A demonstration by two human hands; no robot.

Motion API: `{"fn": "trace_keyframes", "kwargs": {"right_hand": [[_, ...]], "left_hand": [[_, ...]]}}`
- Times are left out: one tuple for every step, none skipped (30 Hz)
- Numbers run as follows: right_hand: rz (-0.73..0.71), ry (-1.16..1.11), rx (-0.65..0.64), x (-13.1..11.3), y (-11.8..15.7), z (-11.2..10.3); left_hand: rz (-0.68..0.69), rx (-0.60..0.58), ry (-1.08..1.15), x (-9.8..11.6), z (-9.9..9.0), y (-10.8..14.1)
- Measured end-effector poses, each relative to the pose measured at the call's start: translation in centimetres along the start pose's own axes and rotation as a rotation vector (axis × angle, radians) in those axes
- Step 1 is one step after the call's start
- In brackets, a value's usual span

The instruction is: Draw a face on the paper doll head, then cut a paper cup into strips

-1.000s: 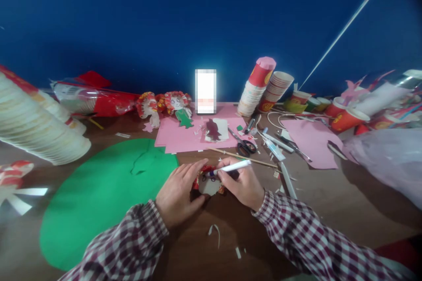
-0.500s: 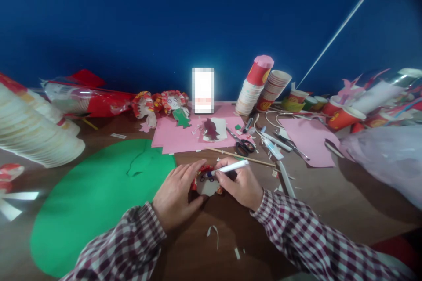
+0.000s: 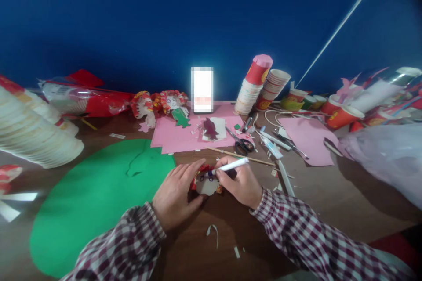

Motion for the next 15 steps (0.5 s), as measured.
{"fn": "trace_keyframes", "kwargs": {"right_hand": [[-0.003, -0.005, 0.002, -0.04, -0.01, -0.02], [-0.004, -0.011, 0.007, -0.08, -0.02, -0.04], [-0.004, -0.014, 0.015, -0.1, -0.02, -0.06], [-0.007, -0.008, 0.023, -0.12, -0.02, -0.08], [-0.013, 0.004, 0.03, -0.12, -0.01, -0.09], [-0.017, 0.016, 0.033, -0.12, -0.01, -0.09], [-0.021, 0.026, 0.034, -0.11, 0.0, -0.09], [-0.021, 0.031, 0.032, -0.09, 0.0, -0.09], [-0.018, 0.029, 0.027, -0.08, -0.01, -0.09], [-0.012, 0.018, 0.022, -0.07, -0.02, -0.1], [-0.007, 0.002, 0.02, -0.08, -0.04, -0.14], [-0.005, -0.016, 0.025, -0.1, -0.06, -0.2], [-0.007, -0.034, 0.039, -0.15, -0.08, -0.29], [-0.013, -0.053, 0.058, -0.21, -0.1, -0.4], [-0.022, -0.067, 0.08, -0.28, -0.11, -0.52]], "left_hand": [[-0.002, 0.0, -0.002, 0.01, 0.0, 0.0], [-0.001, 0.0, -0.003, 0.02, -0.01, 0.0], [0.0, 0.0, -0.005, 0.03, -0.02, 0.0], [0.001, -0.001, -0.006, 0.03, -0.03, 0.0], [0.002, -0.004, -0.008, 0.04, -0.04, 0.0], [0.002, -0.007, -0.009, 0.04, -0.05, -0.01], [0.001, -0.008, -0.011, 0.05, -0.06, -0.01], [0.001, -0.008, -0.013, 0.06, -0.07, -0.03], [0.0, -0.006, -0.015, 0.06, -0.07, -0.04], [0.0, -0.007, -0.017, 0.07, -0.07, -0.04], [-0.002, -0.005, -0.021, 0.08, -0.06, -0.04], [-0.004, -0.001, -0.026, 0.08, -0.05, -0.02], [-0.004, 0.003, -0.03, 0.07, -0.04, 0.0], [-0.003, 0.011, -0.035, 0.07, -0.02, 0.04], [-0.001, 0.02, -0.039, 0.05, 0.0, 0.08]]}}
Point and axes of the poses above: each hand's wrist, its own y-axis away from the middle knuckle, its own z-axis out of the palm, x = y × z, the point moved 2 cm from there along -y, towards the middle knuckle, and after that the axes turned 3 degrees about -y, right-handed, at the moved point
